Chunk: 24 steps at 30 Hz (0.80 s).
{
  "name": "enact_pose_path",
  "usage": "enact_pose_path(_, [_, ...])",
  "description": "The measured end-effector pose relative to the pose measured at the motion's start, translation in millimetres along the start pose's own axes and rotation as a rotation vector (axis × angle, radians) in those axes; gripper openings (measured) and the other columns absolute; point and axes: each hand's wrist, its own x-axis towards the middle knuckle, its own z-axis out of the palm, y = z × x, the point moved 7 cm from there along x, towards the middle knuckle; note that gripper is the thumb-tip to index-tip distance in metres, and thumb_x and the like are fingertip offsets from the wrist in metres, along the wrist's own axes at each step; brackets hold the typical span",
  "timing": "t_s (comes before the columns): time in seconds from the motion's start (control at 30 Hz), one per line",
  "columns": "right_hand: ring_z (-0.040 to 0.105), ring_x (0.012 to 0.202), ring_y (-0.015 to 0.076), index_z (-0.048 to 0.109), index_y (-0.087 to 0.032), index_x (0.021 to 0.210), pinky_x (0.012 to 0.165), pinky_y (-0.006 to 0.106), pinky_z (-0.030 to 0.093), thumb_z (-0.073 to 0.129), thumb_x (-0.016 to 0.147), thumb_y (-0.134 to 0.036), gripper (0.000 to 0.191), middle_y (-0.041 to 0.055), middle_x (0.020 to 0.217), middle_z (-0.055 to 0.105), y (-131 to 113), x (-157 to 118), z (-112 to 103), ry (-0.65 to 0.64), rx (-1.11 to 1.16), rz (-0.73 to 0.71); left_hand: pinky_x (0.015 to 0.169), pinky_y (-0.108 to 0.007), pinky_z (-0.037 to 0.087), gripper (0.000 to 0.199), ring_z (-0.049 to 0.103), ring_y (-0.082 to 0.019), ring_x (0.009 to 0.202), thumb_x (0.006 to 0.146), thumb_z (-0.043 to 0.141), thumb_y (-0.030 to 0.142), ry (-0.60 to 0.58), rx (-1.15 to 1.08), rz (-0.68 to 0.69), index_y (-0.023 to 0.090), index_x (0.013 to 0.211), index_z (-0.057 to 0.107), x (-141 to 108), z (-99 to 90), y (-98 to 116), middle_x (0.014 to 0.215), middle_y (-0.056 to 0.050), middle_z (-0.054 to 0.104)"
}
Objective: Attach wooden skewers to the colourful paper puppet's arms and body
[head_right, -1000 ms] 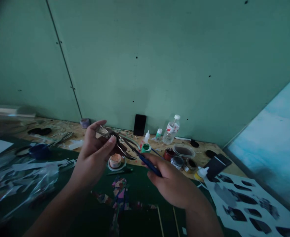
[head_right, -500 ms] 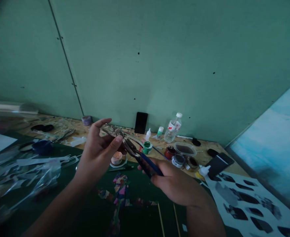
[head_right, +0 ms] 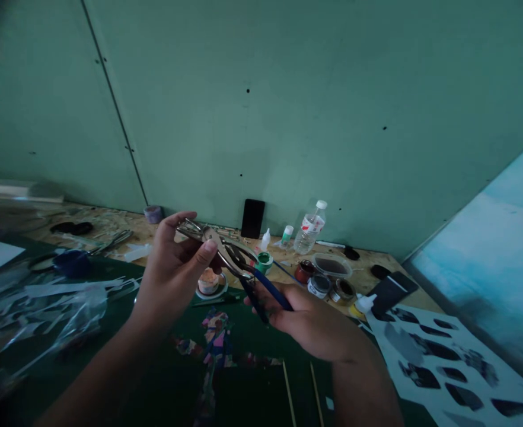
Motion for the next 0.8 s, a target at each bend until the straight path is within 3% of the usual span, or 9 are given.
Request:
enact_pose_path(0.27, [0.054, 0.12, 0.0307, 0.053, -0.028, 0.133, 0.104, 0.05, 0.039, 0.062, 0.081, -0.037, 0.053, 0.0066, 0.13, 0.06, -0.8, 0.8, 3.9, -0.062, 0.07, 0.027, 0.052, -0.02, 0.052, 0.04, 0.063, -0.012, 0.057, 0.085, 0.064, 0.027, -0.048, -0.004, -0.026, 0.022, 0.113, 0.036, 0.3, 2.4, -2.5, 0.068, 0.001, 0.066])
enact_pose_path(0.8, [0.058, 0.117, 0.0262, 0.057, -0.023, 0.125, 0.105, 0.047, 0.04, 0.06, 0.081, -0.026, 0.044, 0.0072, 0.124, 0.064, -13.5, 0.0, 12.1, -0.105, 0.228, -0.011, 0.053, -0.022, 0.052, 0.037, 0.063, -0.012, 0.058, 0.084, 0.065, 0.024, -0.016, -0.054, 0.013, 0.023, 0.106, 0.036, -2.0, 4.3, -0.8, 0.07, 0.002, 0.063])
